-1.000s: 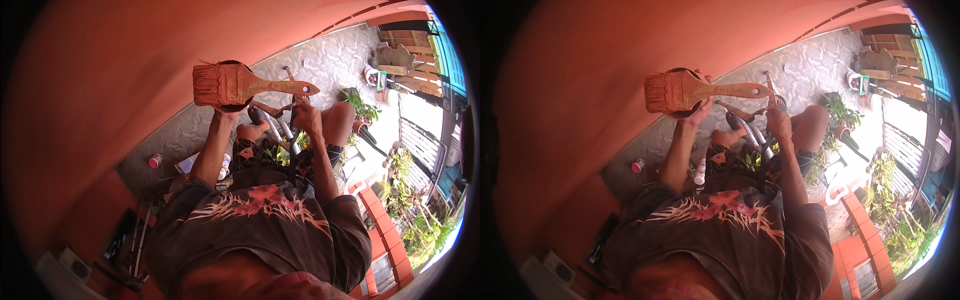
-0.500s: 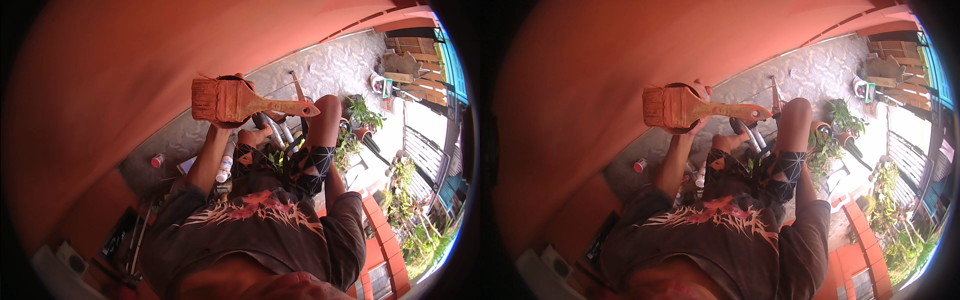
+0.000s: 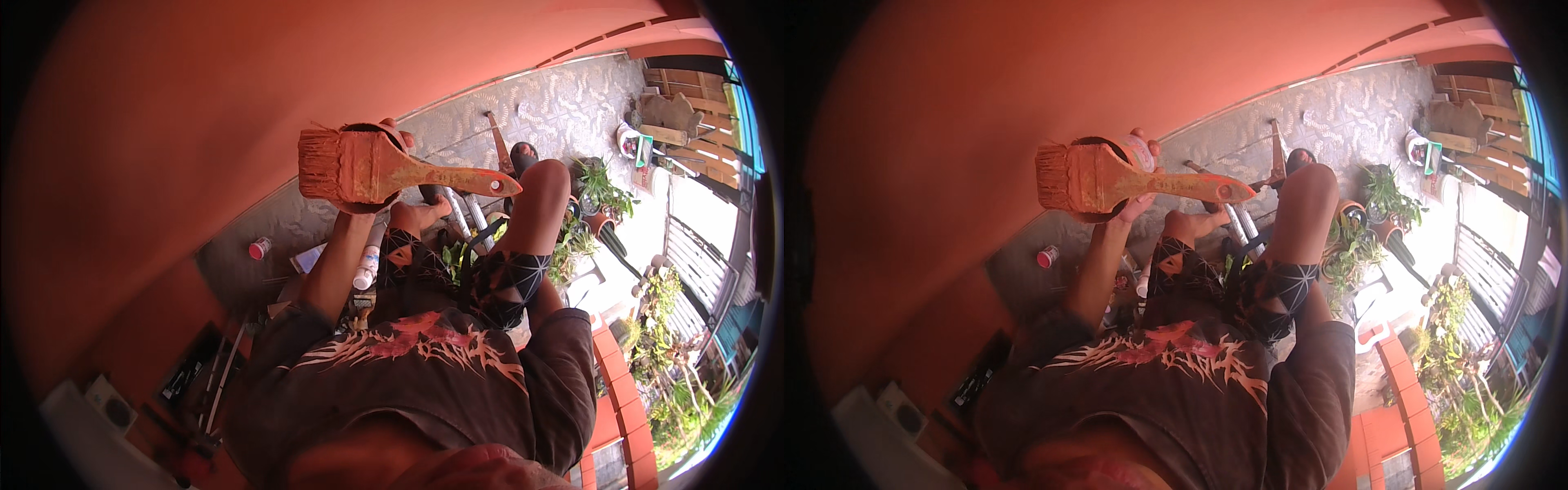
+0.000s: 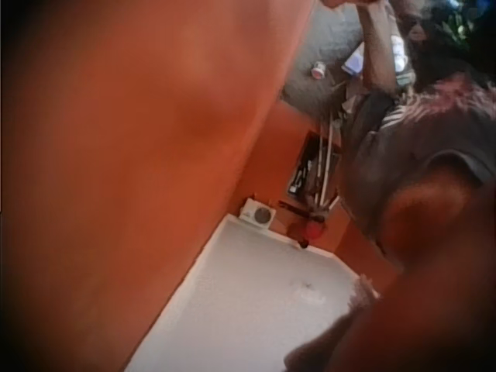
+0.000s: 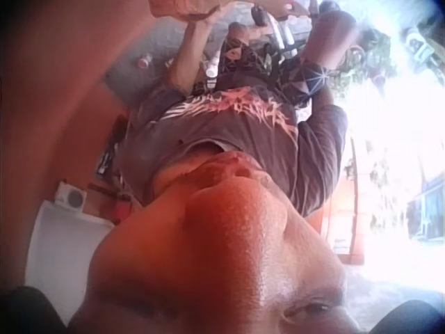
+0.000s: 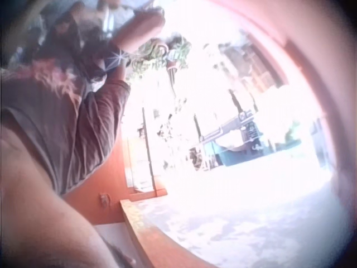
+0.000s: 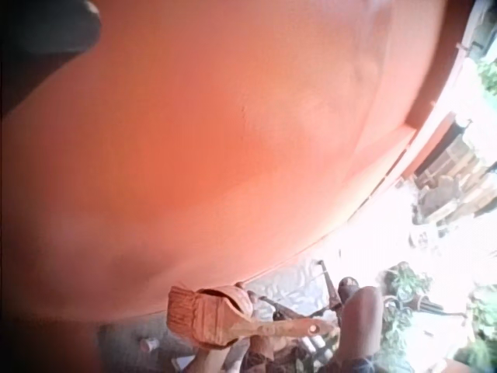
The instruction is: The person paints a ceiling using a paintbrush and a small paint container. They repeatedly dip the brush into the container and apply paint to the ceiling surface in broad strokes.
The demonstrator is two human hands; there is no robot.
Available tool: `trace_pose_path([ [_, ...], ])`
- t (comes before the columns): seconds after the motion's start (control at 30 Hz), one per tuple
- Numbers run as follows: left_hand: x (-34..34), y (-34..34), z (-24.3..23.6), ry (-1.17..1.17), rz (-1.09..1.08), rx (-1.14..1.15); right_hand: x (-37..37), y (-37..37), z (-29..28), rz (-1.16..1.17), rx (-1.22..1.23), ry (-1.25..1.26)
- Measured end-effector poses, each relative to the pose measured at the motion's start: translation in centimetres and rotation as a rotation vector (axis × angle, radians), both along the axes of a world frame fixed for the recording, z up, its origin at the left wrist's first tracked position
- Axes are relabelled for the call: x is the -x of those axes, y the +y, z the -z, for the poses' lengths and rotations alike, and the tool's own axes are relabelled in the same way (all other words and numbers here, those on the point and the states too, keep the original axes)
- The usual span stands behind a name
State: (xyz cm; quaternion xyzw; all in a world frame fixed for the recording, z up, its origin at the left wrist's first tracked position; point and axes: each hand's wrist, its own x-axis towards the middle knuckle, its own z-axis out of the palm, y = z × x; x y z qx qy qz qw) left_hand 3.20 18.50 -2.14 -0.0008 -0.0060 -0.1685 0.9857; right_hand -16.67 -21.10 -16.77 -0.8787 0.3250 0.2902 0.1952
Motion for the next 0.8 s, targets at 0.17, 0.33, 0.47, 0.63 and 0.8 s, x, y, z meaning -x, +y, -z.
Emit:
trace_pose_path([
  [0.17,0.6,0.0,-0.7,0.083,0.003,-0.099,-1.0,0.0,-0.4,-0.017,0.007,-0.002],
  [0.33,0.5,0.4,-1.8,0.07,0.052,-0.057,-0.2,0.8,-1.4,-0.028,0.016,0.011],
  [0.47,0.7,0.6,-0.9,0.035,0.005,0.013,0.8,0.9,-1.9,-0.03,0.019,0.035],
  [0.63,0.4,1.8,-1.4,0.055,0.136,0.077,-0.4,1.3,-1.9,-0.051,0.015,0.069],
  [0.8,0.7,1.4,-0.9,0.094,0.036,-0.022,-4.3,2.1,-2.2,-0.039,0.003,0.063],
])
